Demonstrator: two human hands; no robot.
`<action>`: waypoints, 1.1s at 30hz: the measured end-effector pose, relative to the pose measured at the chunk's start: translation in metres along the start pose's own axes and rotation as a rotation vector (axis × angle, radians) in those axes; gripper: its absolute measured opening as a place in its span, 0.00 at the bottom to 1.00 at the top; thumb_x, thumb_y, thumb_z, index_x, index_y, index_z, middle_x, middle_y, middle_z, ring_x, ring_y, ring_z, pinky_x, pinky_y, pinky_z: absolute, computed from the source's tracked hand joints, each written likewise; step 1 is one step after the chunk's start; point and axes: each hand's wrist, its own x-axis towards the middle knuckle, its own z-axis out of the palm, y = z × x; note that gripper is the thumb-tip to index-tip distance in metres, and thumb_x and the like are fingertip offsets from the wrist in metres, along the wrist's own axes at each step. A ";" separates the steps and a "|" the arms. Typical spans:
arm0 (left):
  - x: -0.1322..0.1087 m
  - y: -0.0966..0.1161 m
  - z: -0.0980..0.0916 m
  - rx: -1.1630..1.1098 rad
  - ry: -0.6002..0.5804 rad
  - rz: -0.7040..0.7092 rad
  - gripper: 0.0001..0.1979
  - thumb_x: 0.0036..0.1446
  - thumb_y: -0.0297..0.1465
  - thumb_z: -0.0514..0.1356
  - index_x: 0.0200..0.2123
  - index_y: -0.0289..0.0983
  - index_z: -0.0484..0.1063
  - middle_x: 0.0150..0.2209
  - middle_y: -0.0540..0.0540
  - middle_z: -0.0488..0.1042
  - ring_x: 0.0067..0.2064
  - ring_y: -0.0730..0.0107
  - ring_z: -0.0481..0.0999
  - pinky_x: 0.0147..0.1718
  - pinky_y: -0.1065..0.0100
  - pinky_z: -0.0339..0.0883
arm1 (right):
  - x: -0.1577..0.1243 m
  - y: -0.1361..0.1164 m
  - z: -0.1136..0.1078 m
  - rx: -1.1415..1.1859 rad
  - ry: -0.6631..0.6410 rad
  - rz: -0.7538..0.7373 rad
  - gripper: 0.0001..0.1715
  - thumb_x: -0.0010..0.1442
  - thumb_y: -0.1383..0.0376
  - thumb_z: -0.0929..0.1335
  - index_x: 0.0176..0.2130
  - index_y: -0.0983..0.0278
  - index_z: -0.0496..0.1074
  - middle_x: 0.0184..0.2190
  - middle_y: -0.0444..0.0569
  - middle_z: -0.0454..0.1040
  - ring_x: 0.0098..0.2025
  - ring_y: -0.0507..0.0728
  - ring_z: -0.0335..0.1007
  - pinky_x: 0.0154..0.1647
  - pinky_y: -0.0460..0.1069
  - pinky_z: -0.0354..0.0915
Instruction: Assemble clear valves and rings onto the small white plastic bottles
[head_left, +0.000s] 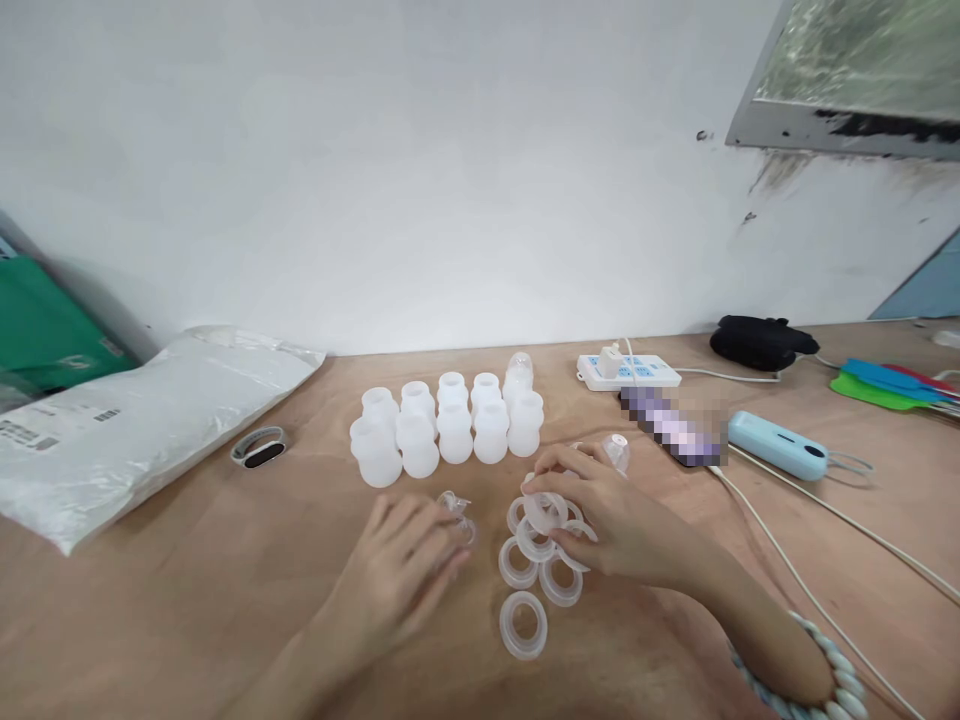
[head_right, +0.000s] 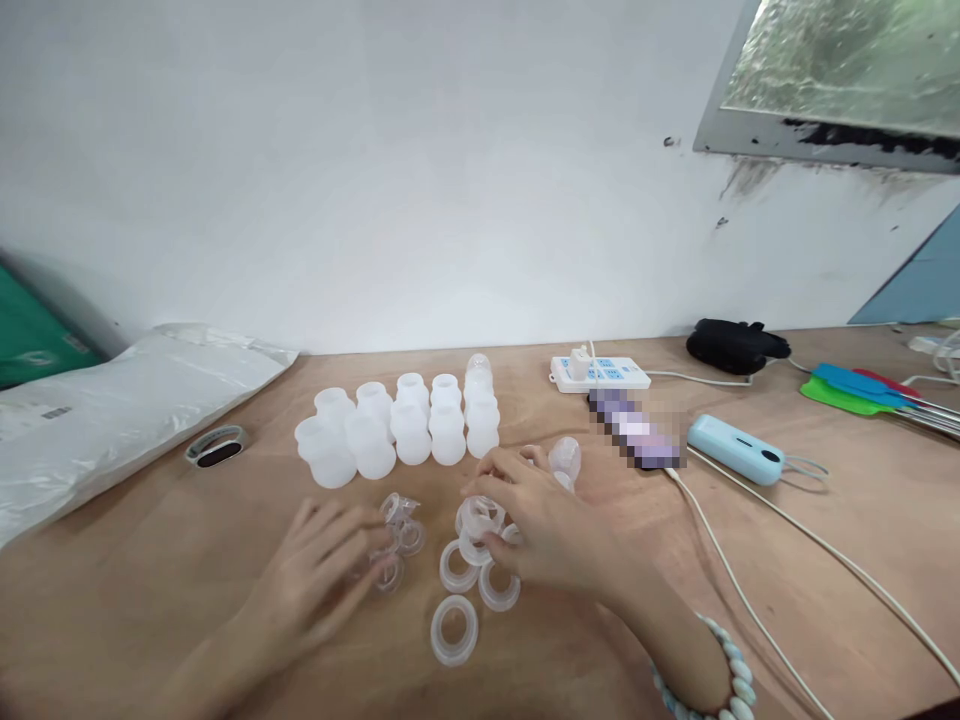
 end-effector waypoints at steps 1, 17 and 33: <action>0.000 0.007 0.001 -0.049 -0.035 0.078 0.08 0.67 0.25 0.53 0.37 0.35 0.72 0.33 0.46 0.75 0.35 0.64 0.68 0.37 0.61 0.56 | -0.001 -0.003 0.000 0.025 -0.030 -0.005 0.20 0.54 0.75 0.69 0.46 0.60 0.73 0.48 0.50 0.70 0.49 0.60 0.67 0.53 0.58 0.62; -0.004 0.031 0.012 -0.057 -0.277 0.317 0.14 0.60 0.36 0.65 0.47 0.35 0.74 0.29 0.49 0.77 0.30 0.66 0.69 0.36 0.62 0.62 | -0.005 -0.013 0.023 -0.123 -0.199 -0.179 0.18 0.51 0.67 0.76 0.43 0.63 0.71 0.48 0.52 0.69 0.51 0.65 0.62 0.54 0.61 0.61; -0.002 0.026 0.002 0.021 -0.026 0.327 0.09 0.64 0.27 0.56 0.45 0.30 0.74 0.25 0.48 0.75 0.27 0.66 0.71 0.30 0.63 0.66 | 0.102 0.053 -0.012 -0.459 0.416 0.295 0.19 0.65 0.57 0.66 0.50 0.68 0.66 0.47 0.64 0.73 0.53 0.71 0.67 0.51 0.62 0.60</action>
